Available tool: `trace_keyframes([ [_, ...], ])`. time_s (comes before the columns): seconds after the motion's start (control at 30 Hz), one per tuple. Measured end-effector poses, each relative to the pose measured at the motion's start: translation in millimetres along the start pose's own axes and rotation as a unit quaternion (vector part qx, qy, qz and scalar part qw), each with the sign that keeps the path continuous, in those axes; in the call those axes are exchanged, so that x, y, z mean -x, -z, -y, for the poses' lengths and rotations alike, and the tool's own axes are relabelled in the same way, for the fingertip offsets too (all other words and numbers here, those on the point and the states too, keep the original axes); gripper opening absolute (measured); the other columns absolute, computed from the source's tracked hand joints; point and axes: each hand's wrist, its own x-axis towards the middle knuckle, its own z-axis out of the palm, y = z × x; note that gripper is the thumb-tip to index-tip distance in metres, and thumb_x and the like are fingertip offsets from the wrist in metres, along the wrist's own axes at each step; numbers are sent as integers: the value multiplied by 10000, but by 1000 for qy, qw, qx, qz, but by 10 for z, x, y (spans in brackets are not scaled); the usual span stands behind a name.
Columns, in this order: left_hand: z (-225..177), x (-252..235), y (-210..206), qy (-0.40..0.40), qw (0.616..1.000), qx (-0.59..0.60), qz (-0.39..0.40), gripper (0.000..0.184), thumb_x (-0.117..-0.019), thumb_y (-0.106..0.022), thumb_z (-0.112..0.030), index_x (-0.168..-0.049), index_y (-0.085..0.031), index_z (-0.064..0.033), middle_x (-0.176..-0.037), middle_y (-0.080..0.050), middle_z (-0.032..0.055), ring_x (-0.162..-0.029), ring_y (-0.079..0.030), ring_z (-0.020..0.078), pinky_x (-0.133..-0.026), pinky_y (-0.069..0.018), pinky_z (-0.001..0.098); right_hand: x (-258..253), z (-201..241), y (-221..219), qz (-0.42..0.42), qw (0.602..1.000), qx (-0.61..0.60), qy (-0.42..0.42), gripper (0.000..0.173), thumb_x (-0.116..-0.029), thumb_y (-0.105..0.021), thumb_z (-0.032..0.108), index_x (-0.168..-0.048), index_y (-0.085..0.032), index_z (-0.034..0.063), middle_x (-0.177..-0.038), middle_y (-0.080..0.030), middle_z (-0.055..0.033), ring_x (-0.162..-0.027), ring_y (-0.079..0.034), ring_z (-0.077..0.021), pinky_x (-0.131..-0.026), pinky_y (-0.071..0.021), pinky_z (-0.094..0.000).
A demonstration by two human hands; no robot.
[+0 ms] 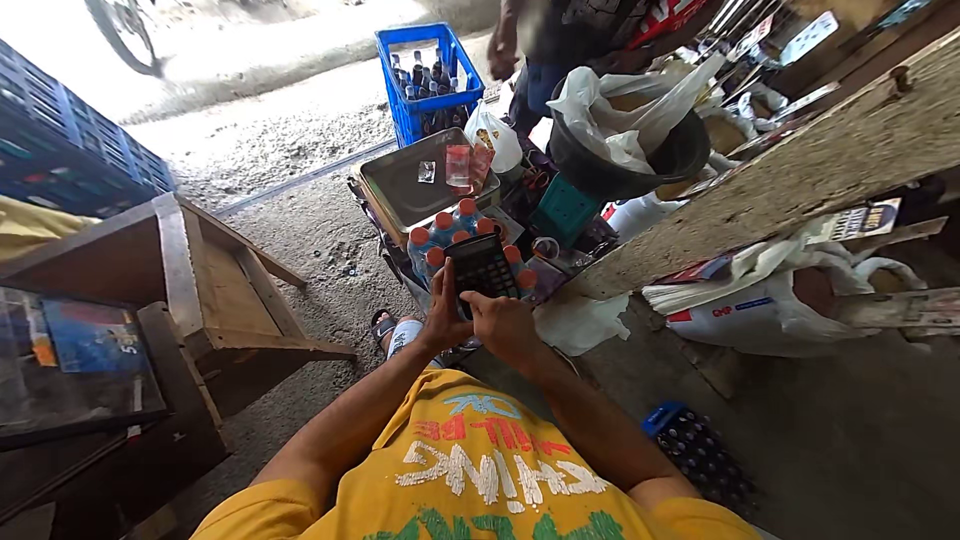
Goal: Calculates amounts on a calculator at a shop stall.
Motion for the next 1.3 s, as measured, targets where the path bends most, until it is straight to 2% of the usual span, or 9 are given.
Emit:
trace_keyframes([
  [0.3, 9, 4, -11, 10, 1000, -7, 4, 1371, -645, -864, -652, -1662, -19, -290, -1669, -200, 106, -1500, -316, 269, -1139, -433, 529, 74, -214, 9, -26, 999, 5, -33, 387, -1059, -426, 295, -1337, -681, 378, -777, -734, -61, -742, -727, -270, -637, -565, -502],
  [0.4, -6, -7, -3, 15, 1000, -25, 5, 1355, -657, -866, -630, -1663, -43, -244, -1665, -214, 138, -1479, -363, 287, -1109, -468, 533, 179, -338, 31, -74, 995, 6, -62, 374, -1061, -431, 301, -1314, -702, 346, -724, -717, -61, -675, -712, -274, -597, -557, -509],
  [0.5, -6, -6, -14, 8, 1000, -26, 0, 1347, -661, -861, -633, -1662, -55, -229, -1665, -215, 146, -1475, -368, 287, -1107, -469, 526, 256, -456, 23, -57, 994, 24, -91, 393, -1058, -410, 306, -1324, -699, 321, -741, -725, -65, -692, -720, -276, -607, -559, -500],
  [0.67, 2, -6, -12, 16, 1000, -23, 3, 1361, -643, -872, -630, -1663, -46, -268, -1671, -208, 130, -1483, -356, 285, -1109, -464, 535, 171, -245, -17, -75, 997, -23, -17, 386, -1062, -438, 295, -1367, -674, 327, -711, -708, -59, -650, -701, -257, -592, -561, -499],
  [0.77, 2, -9, -20, 7, 1000, -20, -6, 1397, -604, -892, -573, -1664, -40, -252, -1657, -230, 132, -1492, -328, 282, -1141, -427, 516, 56, -90, -62, -25, 999, -16, 16, 406, -1063, -414, 293, -1383, -653, 366, -734, -716, -60, -707, -717, -265, -631, -563, -506],
  [0.93, -2, -13, -25, 6, 1000, -23, -12, 1394, -626, -868, -660, -1665, -51, -217, -1646, -251, 161, -1488, -335, 297, -1143, -428, 512, 24, -157, -68, -58, 998, -1, -4, 393, -1054, -429, 266, -1345, -686, 325, -721, -711, -62, -685, -716, -258, -609, -565, -486],
  [1.07, -17, -9, -28, 25, 999, -29, -1, 1370, -638, -864, -650, -1662, -42, -259, -1665, -214, 135, -1486, -348, 281, -1121, -455, 520, 98, -273, -44, -74, 997, 6, -21, 391, -1053, -436, 272, -1344, -690, 331, -713, -708, -58, -658, -706, -257, -589, -557, -486],
  [1.17, 10, -2, -33, 12, 999, -37, -7, 1354, -652, -858, -660, -1661, -57, -243, -1668, -207, 141, -1488, -348, 282, -1125, -457, 506, 209, -401, -41, -100, 994, -1, -45, 383, -1054, -432, 285, -1325, -702, 308, -679, -693, -39, -617, -691, -235, -565, -551, -471],
  [1.3, 1, -9, -41, -1, 1000, -30, -9, 1341, -671, -858, -634, -1662, -55, -220, -1658, -206, 167, -1480, -353, 300, -1115, -462, 516, 261, -502, -99, -87, 994, -8, -66, 392, -1058, -416, 290, -1329, -699, 284, -714, -711, -49, -653, -707, -243, -600, -566, -476],
])
